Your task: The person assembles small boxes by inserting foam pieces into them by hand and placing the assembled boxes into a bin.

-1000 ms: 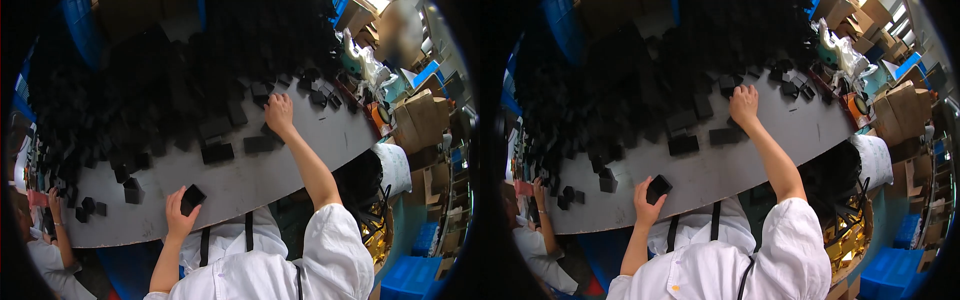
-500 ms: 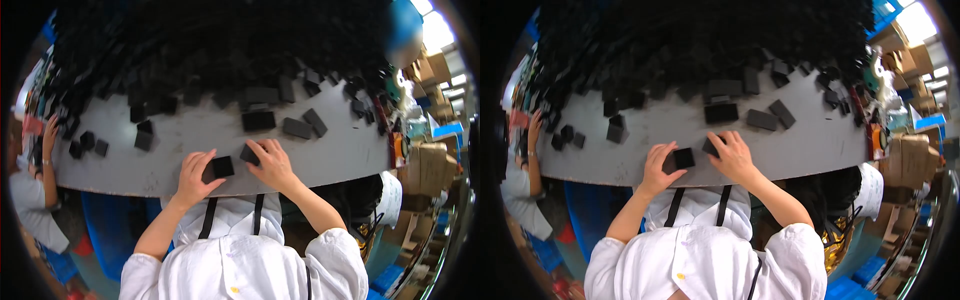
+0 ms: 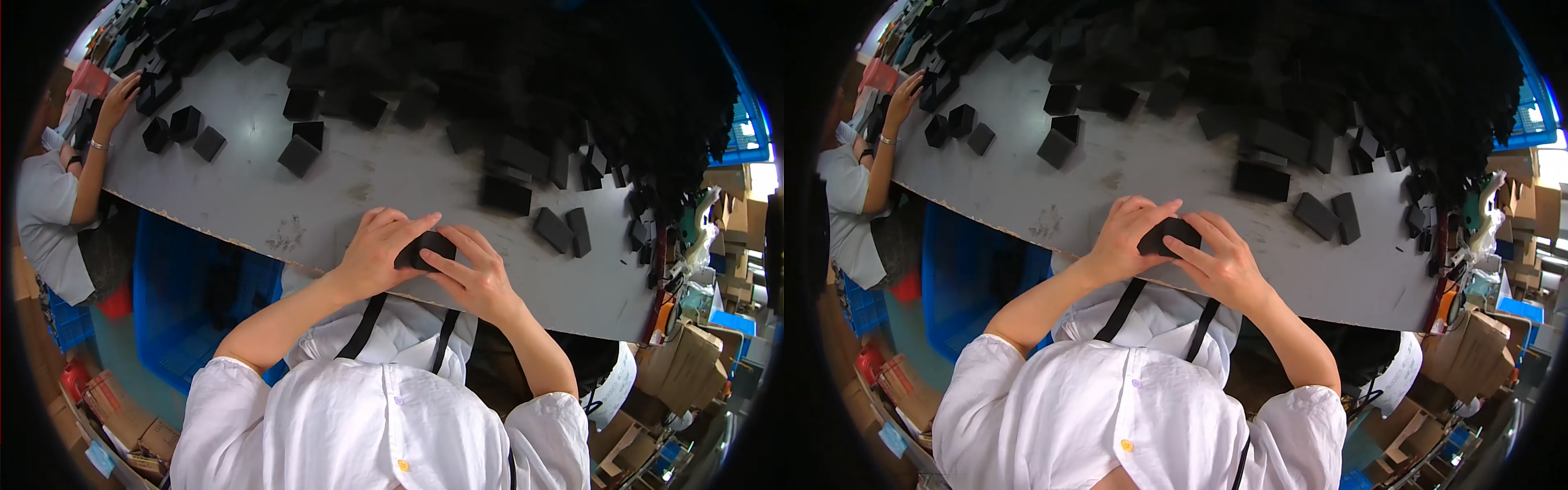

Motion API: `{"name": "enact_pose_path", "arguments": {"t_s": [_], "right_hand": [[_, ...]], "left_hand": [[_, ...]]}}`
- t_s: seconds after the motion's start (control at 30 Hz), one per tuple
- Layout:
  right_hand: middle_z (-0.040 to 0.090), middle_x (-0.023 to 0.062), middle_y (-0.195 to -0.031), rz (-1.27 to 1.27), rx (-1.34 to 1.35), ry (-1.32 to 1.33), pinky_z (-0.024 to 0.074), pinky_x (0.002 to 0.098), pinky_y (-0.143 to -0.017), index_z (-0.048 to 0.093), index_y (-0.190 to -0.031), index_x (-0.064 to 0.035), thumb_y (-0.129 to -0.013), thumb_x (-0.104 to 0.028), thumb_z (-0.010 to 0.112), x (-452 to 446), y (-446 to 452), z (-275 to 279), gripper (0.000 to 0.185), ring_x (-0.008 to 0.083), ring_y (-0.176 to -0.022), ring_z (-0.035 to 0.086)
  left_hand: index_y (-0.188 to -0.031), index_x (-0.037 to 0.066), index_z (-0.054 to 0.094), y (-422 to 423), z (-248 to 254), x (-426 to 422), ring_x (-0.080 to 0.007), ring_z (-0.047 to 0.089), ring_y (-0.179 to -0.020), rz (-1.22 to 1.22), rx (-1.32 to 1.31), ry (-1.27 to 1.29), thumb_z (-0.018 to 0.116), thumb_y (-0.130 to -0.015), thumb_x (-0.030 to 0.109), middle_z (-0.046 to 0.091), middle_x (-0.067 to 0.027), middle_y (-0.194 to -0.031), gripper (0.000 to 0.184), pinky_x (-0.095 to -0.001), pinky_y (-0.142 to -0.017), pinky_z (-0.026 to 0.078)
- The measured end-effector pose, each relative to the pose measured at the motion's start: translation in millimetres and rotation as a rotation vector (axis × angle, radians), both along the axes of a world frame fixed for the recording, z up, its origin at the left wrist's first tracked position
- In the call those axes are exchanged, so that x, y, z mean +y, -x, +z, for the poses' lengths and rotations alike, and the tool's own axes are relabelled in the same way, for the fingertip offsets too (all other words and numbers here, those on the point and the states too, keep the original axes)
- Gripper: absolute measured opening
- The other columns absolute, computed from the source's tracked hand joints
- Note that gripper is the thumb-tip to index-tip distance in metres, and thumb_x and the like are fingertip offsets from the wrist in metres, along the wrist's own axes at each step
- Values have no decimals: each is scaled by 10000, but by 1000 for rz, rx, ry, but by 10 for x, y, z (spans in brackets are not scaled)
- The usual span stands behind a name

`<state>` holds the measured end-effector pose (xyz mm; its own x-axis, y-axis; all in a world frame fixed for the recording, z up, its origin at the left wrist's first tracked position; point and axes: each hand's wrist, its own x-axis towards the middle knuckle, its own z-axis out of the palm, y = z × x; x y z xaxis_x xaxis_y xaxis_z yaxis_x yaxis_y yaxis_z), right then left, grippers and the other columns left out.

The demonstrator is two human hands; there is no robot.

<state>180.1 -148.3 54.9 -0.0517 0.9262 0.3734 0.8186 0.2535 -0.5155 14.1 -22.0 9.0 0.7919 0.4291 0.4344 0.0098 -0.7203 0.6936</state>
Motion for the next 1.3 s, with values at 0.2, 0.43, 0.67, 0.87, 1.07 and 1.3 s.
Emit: {"name": "enact_pose_path", "arguments": {"t_s": [0.2, 0.43, 0.67, 0.87, 1.07, 1.3], "right_hand": [[622, 161, -1180, -21, -4, 41, 582, 418, -776, 742, -1068, -117, -637, -66, 822, -12, 19, 26, 442, 351, -1031, 629], [595, 188, -1215, -72, -103, 61, 555, 443, -843, 712, -1119, -73, -718, -91, 774, -62, 102, 24, 406, 383, -1067, 600], [548, 212, -1307, -291, -227, 155, 437, 526, -1019, 549, -1306, 30, -815, -149, 612, 273, 422, -119, 526, 407, -1223, 519], [619, 170, -1231, -344, -321, 137, 437, 545, -1026, 614, -1225, 38, -745, -139, 621, 272, 446, -240, 511, 362, -1213, 557], [609, 190, -1286, -391, -413, 90, 406, 529, -1064, 549, -1309, 60, -829, -152, 588, 266, 512, -289, 526, 382, -1238, 550], [520, 189, -1396, -303, 235, 30, 360, 477, -1108, 545, -1336, 5, -902, -86, 536, 135, -69, 35, 444, 390, -1299, 469]], "left_hand": [[-1339, 130, 569, 4, -4, -76, -235, 567, -1043, 43, 33, 77, 848, -632, 164, 655, -20, -1077, 761, -427, -1022, 367], [-1290, 132, 590, 25, -14, -75, -236, 561, -1064, 5, 58, 52, 842, -631, 145, 636, -27, -1152, 706, -442, -1041, 359], [-1381, 94, 487, -22, -4, -96, -243, 562, -1043, 50, -9, 156, 807, -659, 111, 635, -56, -1119, 791, -462, -1045, 351], [-1415, 70, 435, -15, -45, -63, -316, 539, -1097, -2, 58, 119, 777, -652, 82, 612, -109, -1221, 836, -496, -1066, 336], [-1432, 98, 444, -10, -69, -62, -318, 534, -1092, -16, 96, -10, 769, -655, 86, 613, -102, -1163, 843, -497, -1063, 327], [-1300, 57, 576, 195, 354, 159, -229, 577, -1076, -131, 138, 637, 697, -852, 143, 637, -101, -1127, 472, -370, -947, 448]]}}
